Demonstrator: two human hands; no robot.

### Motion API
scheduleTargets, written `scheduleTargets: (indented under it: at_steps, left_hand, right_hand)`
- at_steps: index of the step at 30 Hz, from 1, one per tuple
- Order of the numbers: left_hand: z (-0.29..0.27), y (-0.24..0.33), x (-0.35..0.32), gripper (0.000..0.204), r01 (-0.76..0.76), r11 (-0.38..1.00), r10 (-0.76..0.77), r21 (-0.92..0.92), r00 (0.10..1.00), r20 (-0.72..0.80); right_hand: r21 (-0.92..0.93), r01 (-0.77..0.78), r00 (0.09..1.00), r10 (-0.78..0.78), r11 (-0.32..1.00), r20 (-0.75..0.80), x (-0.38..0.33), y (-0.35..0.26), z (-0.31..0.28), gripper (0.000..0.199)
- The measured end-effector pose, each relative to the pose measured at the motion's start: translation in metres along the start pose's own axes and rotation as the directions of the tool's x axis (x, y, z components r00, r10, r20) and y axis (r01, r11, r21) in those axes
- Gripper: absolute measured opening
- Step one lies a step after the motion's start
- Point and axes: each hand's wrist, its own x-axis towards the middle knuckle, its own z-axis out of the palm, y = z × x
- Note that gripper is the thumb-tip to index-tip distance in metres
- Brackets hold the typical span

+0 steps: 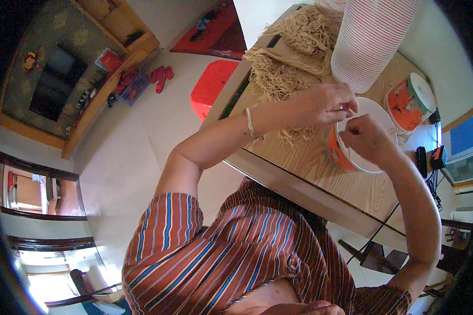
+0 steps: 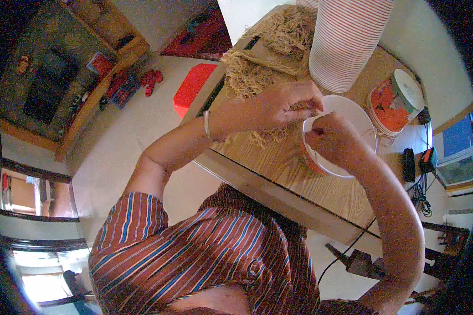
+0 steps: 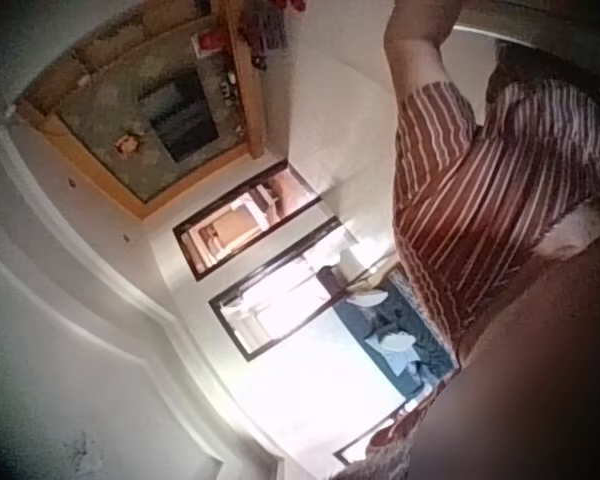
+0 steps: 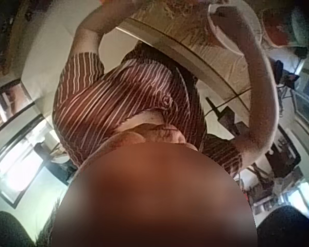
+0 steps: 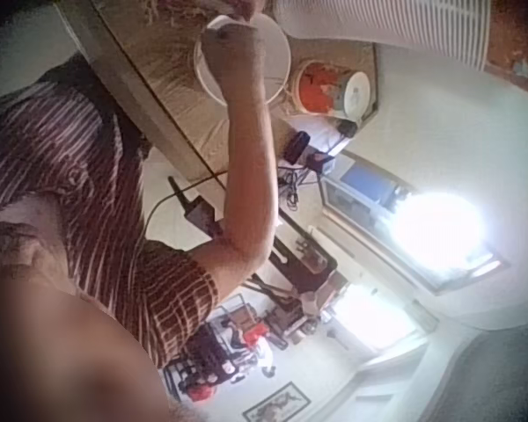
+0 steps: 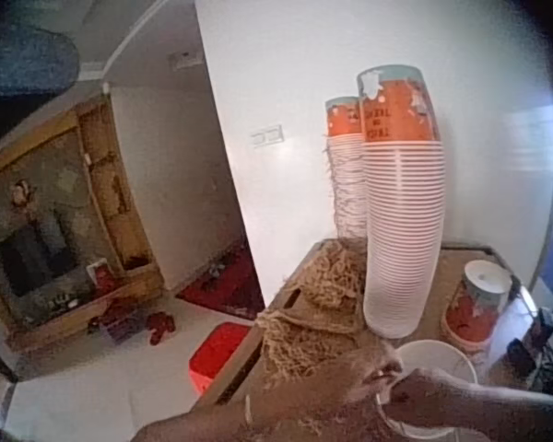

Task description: Tying strings onto paper containers as part of a manufacturing or packaging process.

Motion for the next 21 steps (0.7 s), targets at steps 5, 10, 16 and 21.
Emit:
scheduleTargets:
  at_steps: [5,10,16,21]
  left_hand:
    - [0.003,0.025,-0.027,0.017,-0.06,0.995,0.067,0.081,0.994,-0.088]
    - [0.014,0.036,-0.038,0.019,-0.171,0.97,0.191,0.171,0.975,-0.114]
    - [0.027,0.039,-0.043,0.015,-0.128,0.963,0.157,0.236,0.981,-0.111]
    - [0.032,0.039,-0.043,0.013,-0.092,0.994,0.1,0.052,0.973,-0.206]
  right_hand:
    - [0.594,-0.457,0.89,0.336,0.663,0.309,-0.001,0.004,-0.005,0.02]
    - [0.854,-0.416,0.909,0.141,0.312,0.391,-0.005,0.018,0.011,0.023]
    - [0.874,-0.402,0.914,0.175,0.274,0.366,-0.009,0.01,0.015,0.025]
    - [0.884,-0.356,0.934,0.138,0.303,0.328,-0.013,0.012,0.016,0.024]
